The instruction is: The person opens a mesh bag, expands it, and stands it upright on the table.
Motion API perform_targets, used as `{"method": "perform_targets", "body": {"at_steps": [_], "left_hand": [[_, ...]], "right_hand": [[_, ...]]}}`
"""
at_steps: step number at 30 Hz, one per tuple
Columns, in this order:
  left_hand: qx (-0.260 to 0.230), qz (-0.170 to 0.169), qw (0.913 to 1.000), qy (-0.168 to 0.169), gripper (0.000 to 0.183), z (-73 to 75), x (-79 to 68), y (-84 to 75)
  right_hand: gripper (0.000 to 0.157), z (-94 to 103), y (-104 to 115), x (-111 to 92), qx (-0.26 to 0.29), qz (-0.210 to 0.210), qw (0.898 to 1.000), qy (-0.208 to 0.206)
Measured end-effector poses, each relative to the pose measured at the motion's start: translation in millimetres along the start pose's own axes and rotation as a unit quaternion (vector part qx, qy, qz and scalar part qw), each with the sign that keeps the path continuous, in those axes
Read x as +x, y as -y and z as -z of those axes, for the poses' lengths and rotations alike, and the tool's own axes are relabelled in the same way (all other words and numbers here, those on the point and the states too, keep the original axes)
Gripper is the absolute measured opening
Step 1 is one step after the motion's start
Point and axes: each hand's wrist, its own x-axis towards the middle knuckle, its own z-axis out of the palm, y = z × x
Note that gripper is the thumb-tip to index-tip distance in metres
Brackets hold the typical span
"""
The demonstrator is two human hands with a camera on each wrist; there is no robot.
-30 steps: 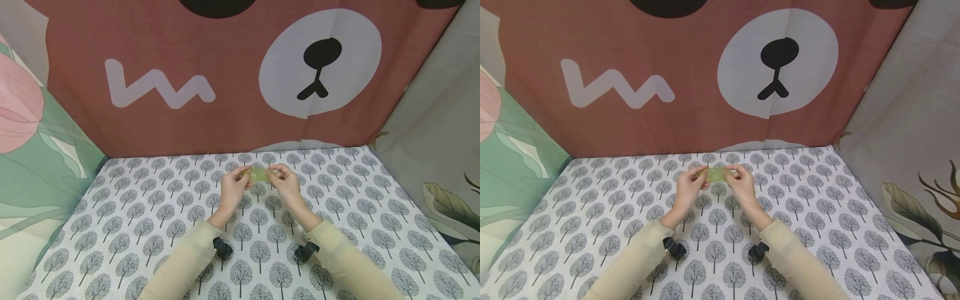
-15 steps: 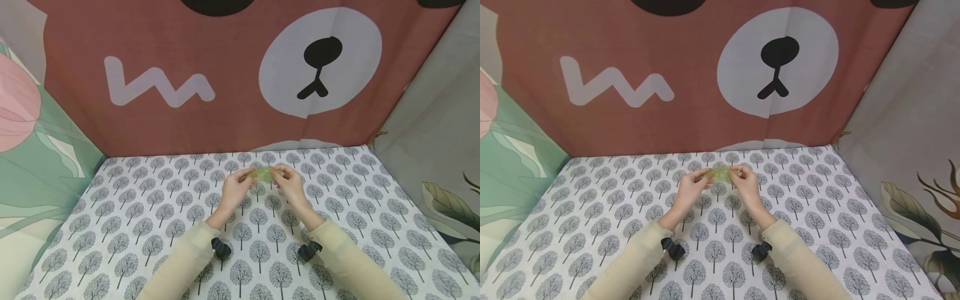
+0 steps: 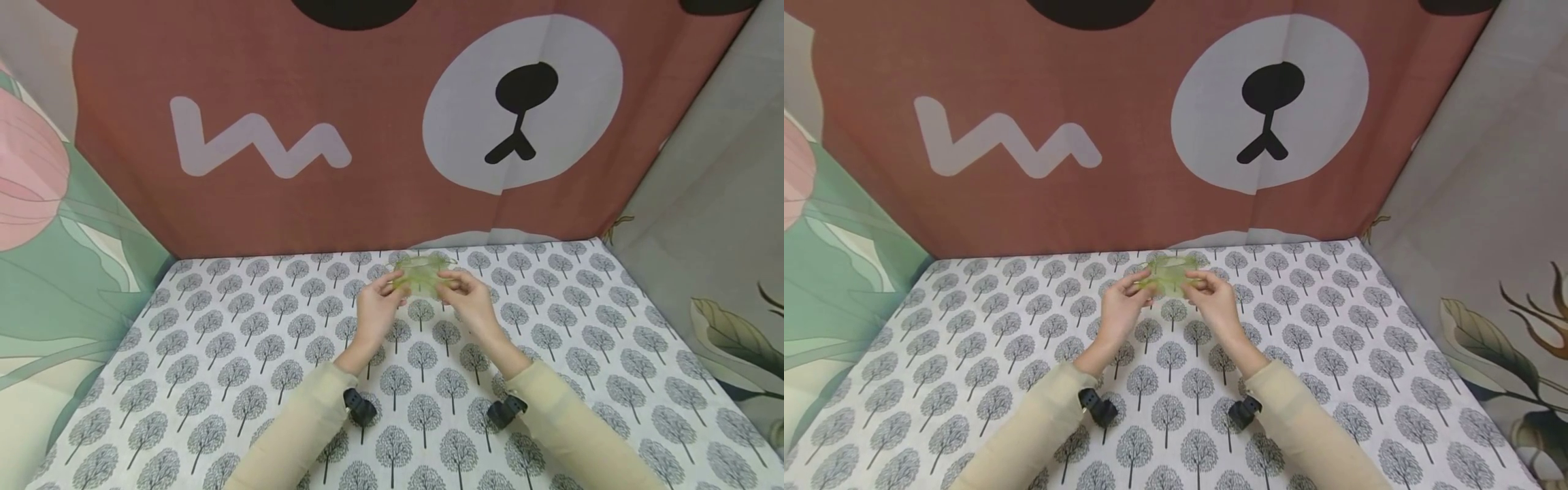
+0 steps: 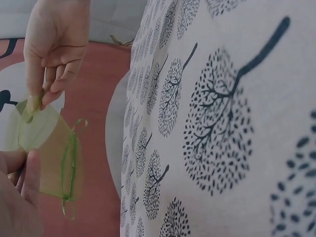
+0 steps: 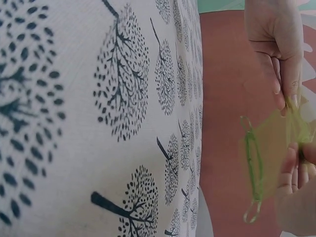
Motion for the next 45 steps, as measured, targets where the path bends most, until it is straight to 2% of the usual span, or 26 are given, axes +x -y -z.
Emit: {"method": "perform_targets", "body": {"at_steps": [6, 14, 20, 22, 27, 30, 34, 40, 45], "left_hand": [[-0.007, -0.015, 0.9999, -0.005, 0.033, -0.3, -0.5, 0.4], [-0.003, -0.038, 0.9992, -0.008, 0.024, -3.1, -2.3, -1.1], [0.015, -0.061, 0.998, -0.006, 0.022, -1.6, -12.9, -19.7], [0.013, -0.058, 0.9982, -0.001, 0.024, -1.1, -13.1, -20.0], [-0.027, -0.012, 0.9992, 0.027, 0.03, -0.9, -3.3, -1.0], [-0.031, 0.008, 0.9985, 0.044, 0.032, 1.1, -2.1, 3.9], [-0.019, 0.006, 0.9983, 0.055, 0.033, 3.3, -3.5, 4.8], [-0.011, -0.015, 0.9996, 0.023, 0.027, 2.6, -3.0, 4.3], [0.005, -0.038, 0.9993, -0.004, 0.019, 0.9, -3.2, 5.3]], "right_hand": [[0.032, -1.0, 2.0, -0.7, 0.014, 0.001, 1.0, -0.018], [0.026, -6.3, 3.9, -0.1, 0.012, 0.027, 0.999, -0.03], [0.026, -7.3, 8.6, -2.0, 0.01, 0.023, 0.999, -0.038], [0.027, -6.9, 14.6, -5.8, 0.008, 0.02, 0.999, -0.037], [0.028, -5.1, 24.6, -13.5, 0.001, 0.022, 0.999, -0.03], [0.027, -4.3, 16.2, -9.8, 0.006, 0.021, 0.999, -0.027], [0.026, -4.1, 3.0, -4.2, -0.005, 0.019, 0.999, -0.028], [0.025, -5.6, 1.2, -4.3, -0.052, 0.035, 0.998, -0.022], [0.026, -7.3, 4.3, -5.5, -0.038, 0.037, 0.998, -0.025]]}}
